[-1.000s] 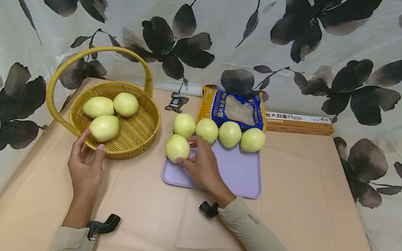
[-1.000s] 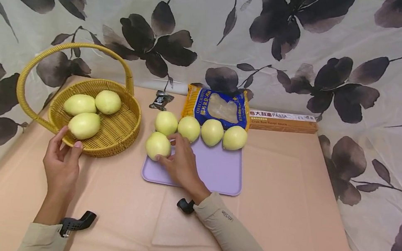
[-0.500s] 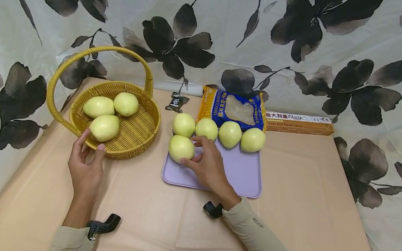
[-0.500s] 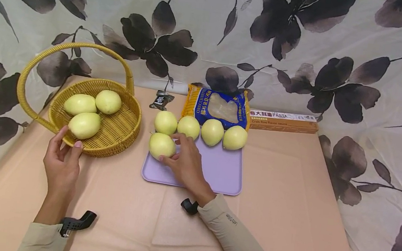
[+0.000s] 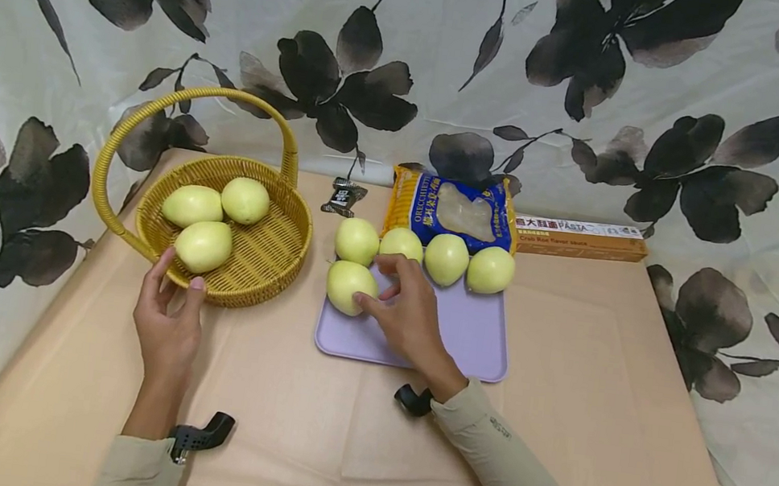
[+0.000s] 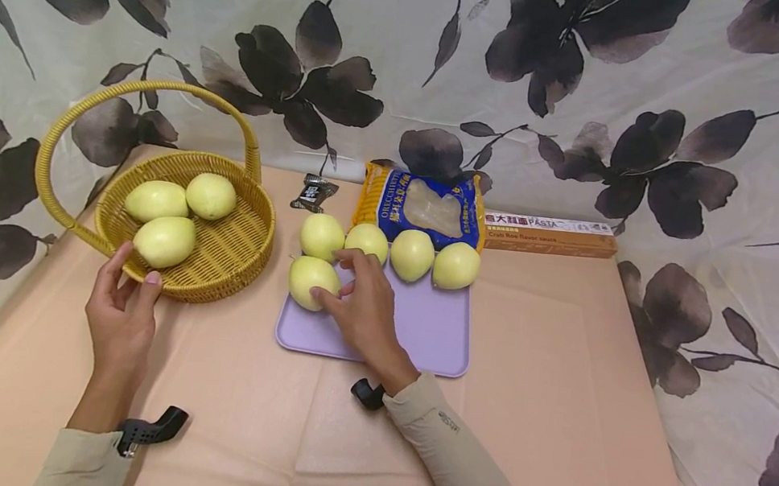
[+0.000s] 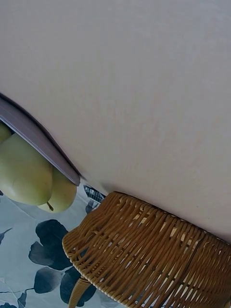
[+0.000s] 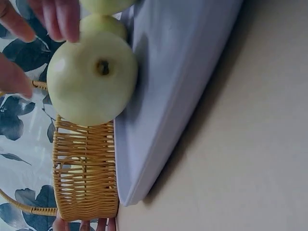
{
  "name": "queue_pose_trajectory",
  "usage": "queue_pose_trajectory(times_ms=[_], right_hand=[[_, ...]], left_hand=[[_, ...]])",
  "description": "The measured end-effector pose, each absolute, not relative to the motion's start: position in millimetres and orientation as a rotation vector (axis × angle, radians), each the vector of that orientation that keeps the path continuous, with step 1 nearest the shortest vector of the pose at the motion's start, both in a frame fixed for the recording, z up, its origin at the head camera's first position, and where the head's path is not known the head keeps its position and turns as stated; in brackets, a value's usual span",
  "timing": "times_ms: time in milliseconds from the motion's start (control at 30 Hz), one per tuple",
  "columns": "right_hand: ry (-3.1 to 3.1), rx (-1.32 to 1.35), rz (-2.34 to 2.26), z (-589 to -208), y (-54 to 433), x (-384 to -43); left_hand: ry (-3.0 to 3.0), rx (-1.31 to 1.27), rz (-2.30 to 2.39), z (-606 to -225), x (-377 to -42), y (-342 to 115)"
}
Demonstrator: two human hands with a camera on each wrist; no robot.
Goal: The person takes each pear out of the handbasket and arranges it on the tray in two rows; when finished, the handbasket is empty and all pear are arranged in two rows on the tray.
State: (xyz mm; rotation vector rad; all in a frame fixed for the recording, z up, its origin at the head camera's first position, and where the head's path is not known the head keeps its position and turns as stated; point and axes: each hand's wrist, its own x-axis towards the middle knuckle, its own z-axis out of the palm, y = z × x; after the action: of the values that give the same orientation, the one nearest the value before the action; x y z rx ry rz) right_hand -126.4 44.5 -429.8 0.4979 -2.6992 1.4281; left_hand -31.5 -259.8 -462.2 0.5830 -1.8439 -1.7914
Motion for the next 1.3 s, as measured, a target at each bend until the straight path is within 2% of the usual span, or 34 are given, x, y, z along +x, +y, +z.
queue_pose_trajectory(times_ms=[300, 867, 1300], right_hand=[[-2.441, 0.687, 1.641, -416.2, 12.4, -128.3], [-2.401, 1.035, 1.690, -394.8, -92.3, -137.8], [-2.632, 1.081, 1.499, -404.4, -155.0, -159.2]], left_hand=[[-1.875, 0.568, -1.765, -463.9, -30.8, -260.9], [-1.813, 0.537, -1.820, -463.2, -31.7, -260.6], [-1.817, 0.529, -1.814, -463.8, -32.7, -261.0]])
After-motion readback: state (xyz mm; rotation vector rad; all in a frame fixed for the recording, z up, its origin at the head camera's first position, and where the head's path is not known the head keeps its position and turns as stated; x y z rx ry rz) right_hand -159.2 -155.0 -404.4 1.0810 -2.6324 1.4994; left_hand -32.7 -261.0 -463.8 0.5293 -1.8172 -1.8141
